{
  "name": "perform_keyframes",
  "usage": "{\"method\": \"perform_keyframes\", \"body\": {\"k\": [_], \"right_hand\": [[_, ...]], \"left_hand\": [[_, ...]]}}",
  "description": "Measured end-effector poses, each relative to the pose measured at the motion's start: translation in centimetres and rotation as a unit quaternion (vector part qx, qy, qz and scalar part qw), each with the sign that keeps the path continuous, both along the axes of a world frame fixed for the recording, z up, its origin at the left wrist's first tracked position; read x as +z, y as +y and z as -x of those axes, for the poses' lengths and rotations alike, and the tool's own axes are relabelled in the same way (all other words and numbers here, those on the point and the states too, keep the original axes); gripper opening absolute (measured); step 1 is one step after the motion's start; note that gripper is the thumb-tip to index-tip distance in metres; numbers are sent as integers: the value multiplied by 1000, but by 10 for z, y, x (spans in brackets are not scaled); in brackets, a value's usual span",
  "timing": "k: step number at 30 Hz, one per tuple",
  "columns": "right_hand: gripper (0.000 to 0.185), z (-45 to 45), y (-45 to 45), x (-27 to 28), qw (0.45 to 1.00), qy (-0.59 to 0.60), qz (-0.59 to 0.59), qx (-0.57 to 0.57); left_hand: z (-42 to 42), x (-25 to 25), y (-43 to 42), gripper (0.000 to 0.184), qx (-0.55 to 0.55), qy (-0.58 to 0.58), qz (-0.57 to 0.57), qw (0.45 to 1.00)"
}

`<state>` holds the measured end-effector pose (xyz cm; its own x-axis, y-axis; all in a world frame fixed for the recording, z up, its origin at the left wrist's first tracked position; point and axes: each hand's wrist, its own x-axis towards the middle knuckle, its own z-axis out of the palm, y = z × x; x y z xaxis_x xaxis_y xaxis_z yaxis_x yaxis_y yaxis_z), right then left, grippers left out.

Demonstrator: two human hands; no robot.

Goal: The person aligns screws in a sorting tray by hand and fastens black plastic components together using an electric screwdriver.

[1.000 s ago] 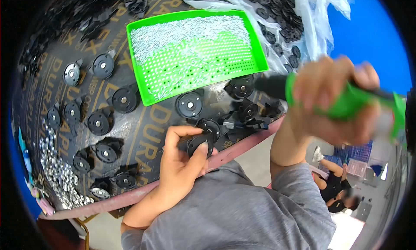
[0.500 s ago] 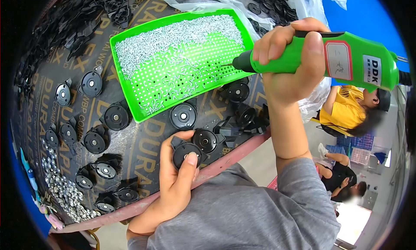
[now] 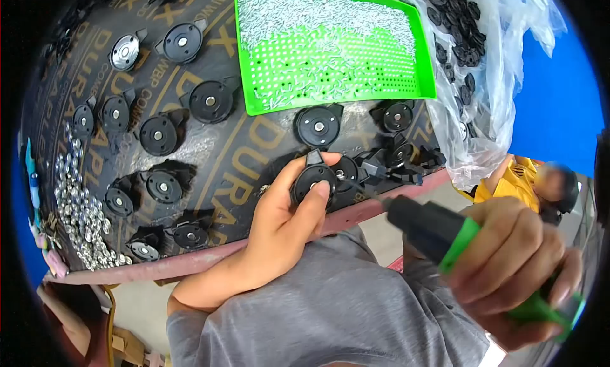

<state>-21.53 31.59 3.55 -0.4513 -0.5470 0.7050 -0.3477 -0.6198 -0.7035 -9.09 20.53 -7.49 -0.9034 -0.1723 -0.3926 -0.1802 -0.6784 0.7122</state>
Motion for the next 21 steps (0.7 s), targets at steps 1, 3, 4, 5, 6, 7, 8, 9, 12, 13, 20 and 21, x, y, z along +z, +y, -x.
{"method": "perform_keyframes", "body": {"k": [1,3,4,5,6,7,8,9,12,13,20,21], "right_hand": [[36,-5,-1,-3,1000,11,0,-5],[37,-9,-9,-11,1000,22,6,-3],[37,-10,-13,-15,999,35,14,-3],[38,-11,-16,-18,999,35,17,0],[38,-10,-16,-18,1000,27,-1,9],[38,-9,-15,-18,1000,19,-18,17],[38,-9,-17,-19,999,7,-28,18],[38,-9,-17,-19,999,8,-29,18],[38,-9,-18,-20,999,18,-33,20],[38,-10,-18,-20,999,16,-32,13],[36,-5,-16,-19,998,31,-48,32],[36,-5,-16,-19,998,30,-48,32]], "left_hand": [[0,0,0,31,2,0,-4,1000],[-2,-3,0,31,5,10,-7,1000],[-2,-3,-1,31,2,11,-5,1000],[-3,-3,-1,31,-1,13,-3,1000],[-3,-3,-1,31,1,14,-3,1000],[-3,-3,0,31,2,14,0,1000],[-2,-3,0,31,2,15,4,1000],[-3,-4,0,31,2,16,3,1000],[-3,-4,-1,31,-3,17,-3,1000],[-3,-4,-1,31,-7,14,2,1000],[-4,-3,-3,30,-10,24,-1,1000],[-4,-4,-3,30,-11,23,-2,1000]]}}
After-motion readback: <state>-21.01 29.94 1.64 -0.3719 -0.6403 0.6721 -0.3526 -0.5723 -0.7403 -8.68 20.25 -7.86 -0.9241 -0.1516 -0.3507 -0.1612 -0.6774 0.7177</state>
